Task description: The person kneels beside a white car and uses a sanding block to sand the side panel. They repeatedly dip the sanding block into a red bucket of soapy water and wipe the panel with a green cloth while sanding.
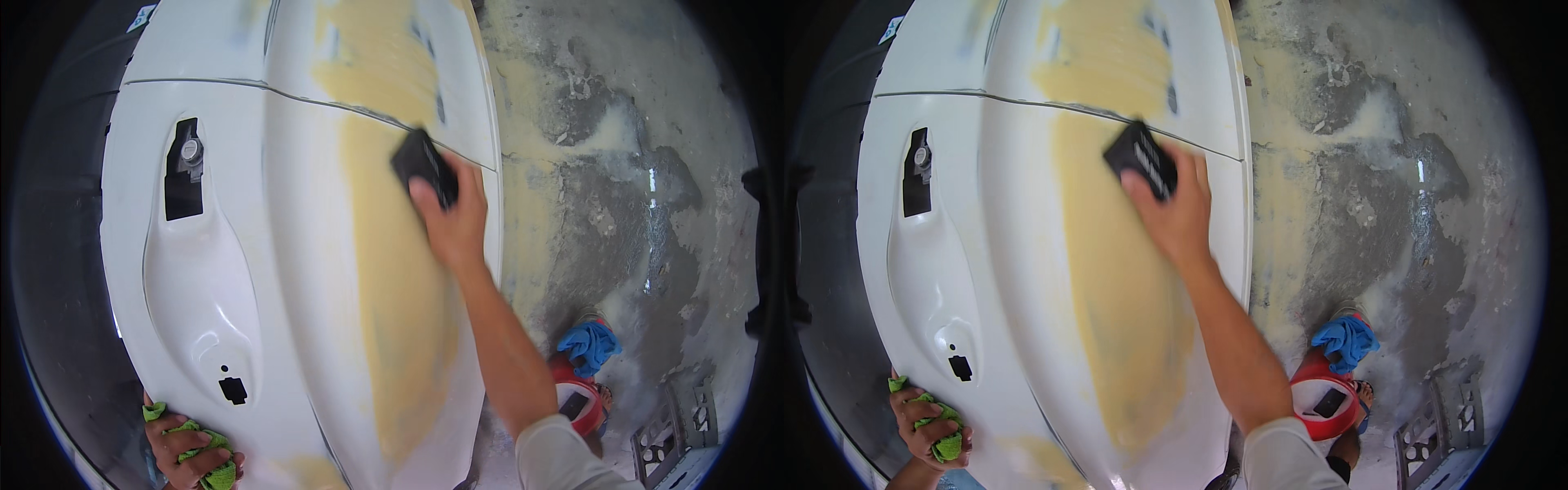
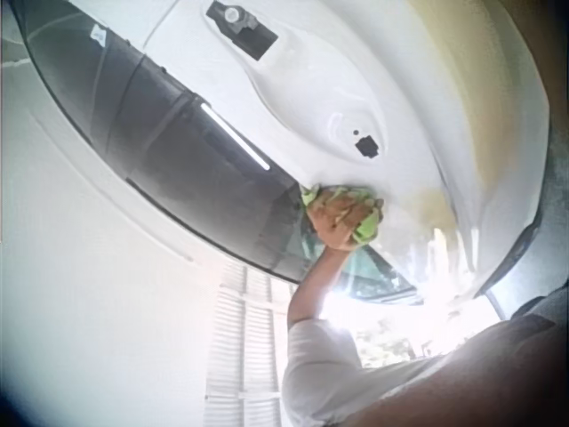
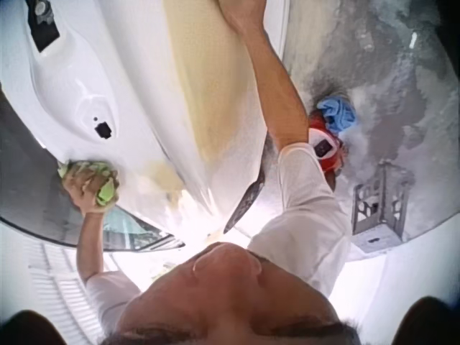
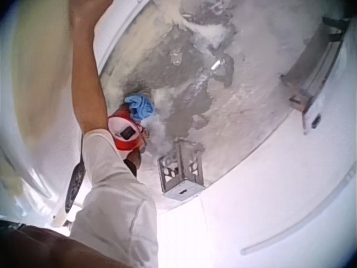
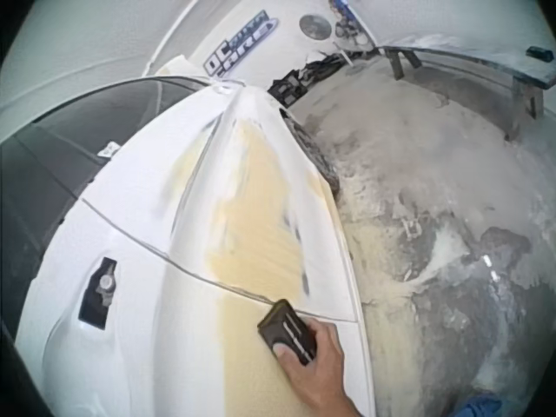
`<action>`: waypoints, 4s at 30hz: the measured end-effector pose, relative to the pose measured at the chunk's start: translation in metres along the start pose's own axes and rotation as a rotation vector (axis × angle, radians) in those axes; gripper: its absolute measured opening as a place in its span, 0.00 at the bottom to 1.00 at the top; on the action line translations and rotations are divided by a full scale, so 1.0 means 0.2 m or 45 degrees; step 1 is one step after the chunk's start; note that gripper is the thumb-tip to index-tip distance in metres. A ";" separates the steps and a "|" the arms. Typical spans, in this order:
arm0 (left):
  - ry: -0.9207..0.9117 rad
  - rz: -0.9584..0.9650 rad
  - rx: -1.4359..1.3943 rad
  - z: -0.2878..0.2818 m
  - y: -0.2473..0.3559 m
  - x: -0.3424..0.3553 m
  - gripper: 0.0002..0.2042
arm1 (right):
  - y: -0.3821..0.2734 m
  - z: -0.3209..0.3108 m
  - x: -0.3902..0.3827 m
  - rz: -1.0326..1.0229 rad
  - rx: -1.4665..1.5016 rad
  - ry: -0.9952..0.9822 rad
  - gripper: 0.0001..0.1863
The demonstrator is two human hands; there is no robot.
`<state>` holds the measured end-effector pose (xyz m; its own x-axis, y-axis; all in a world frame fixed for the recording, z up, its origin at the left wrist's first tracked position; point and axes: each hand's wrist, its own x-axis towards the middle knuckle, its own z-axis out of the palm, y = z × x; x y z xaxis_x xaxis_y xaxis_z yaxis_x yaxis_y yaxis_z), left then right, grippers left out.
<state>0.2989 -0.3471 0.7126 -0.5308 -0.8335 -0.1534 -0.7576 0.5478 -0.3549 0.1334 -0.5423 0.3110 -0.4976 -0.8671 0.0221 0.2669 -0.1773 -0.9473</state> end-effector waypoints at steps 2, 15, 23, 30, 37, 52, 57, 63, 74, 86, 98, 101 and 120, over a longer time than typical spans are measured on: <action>0.032 0.024 -0.018 0.00 0.01 0.02 0.12 | -0.03 0.06 0.20 -0.037 -0.005 -0.041 0.26; -0.043 0.038 -0.075 -0.02 0.02 0.05 0.11 | -0.05 -0.10 -0.43 0.045 -0.041 -0.065 0.41; -0.080 0.042 -0.079 -0.03 0.03 0.08 0.11 | -0.09 -0.11 -0.48 -0.038 -0.031 -0.108 0.40; -0.024 -0.017 -0.072 -0.01 0.05 0.11 0.13 | -0.13 -0.44 -1.56 -0.088 -0.122 -0.245 0.49; 0.040 -0.029 -0.057 0.00 0.05 0.11 0.14 | -0.27 0.08 -0.10 0.068 -0.195 -0.070 0.36; 0.074 0.034 -0.161 0.00 0.05 0.14 0.14 | -0.34 0.16 0.16 0.069 -0.054 -0.031 0.30; 0.086 -0.024 -0.171 0.00 0.07 0.14 0.12 | -0.40 -0.02 -0.39 0.150 -0.205 -0.171 0.37; 0.091 -0.025 -0.171 -0.01 0.05 0.14 0.14 | -0.45 0.06 -0.26 0.325 -0.203 -0.049 0.32; 0.084 0.032 -0.213 -0.01 0.02 0.14 0.19 | -0.49 -0.03 -0.54 0.139 -0.187 -0.193 0.35; 0.110 0.074 -0.241 -0.04 0.04 0.14 0.18 | -0.65 0.05 -0.52 0.695 -0.241 -0.008 0.36; 0.024 -0.027 -0.313 -0.02 0.01 0.11 0.20 | -0.66 0.16 -0.39 0.687 -0.321 -0.018 0.40; 0.074 -0.018 -0.293 -0.02 0.02 0.12 0.21 | -0.62 0.28 -0.09 0.684 -0.416 0.128 0.41; 0.052 -0.030 -0.294 -0.02 0.02 0.11 0.23 | -0.66 0.14 -0.40 0.411 -0.568 -0.128 0.40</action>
<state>0.2822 -0.3634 0.7122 -0.5236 -0.8451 -0.1081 -0.8341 0.5343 -0.1371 0.1608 -0.4619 0.4436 -0.3612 -0.8889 -0.2818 0.0069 0.2996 -0.9540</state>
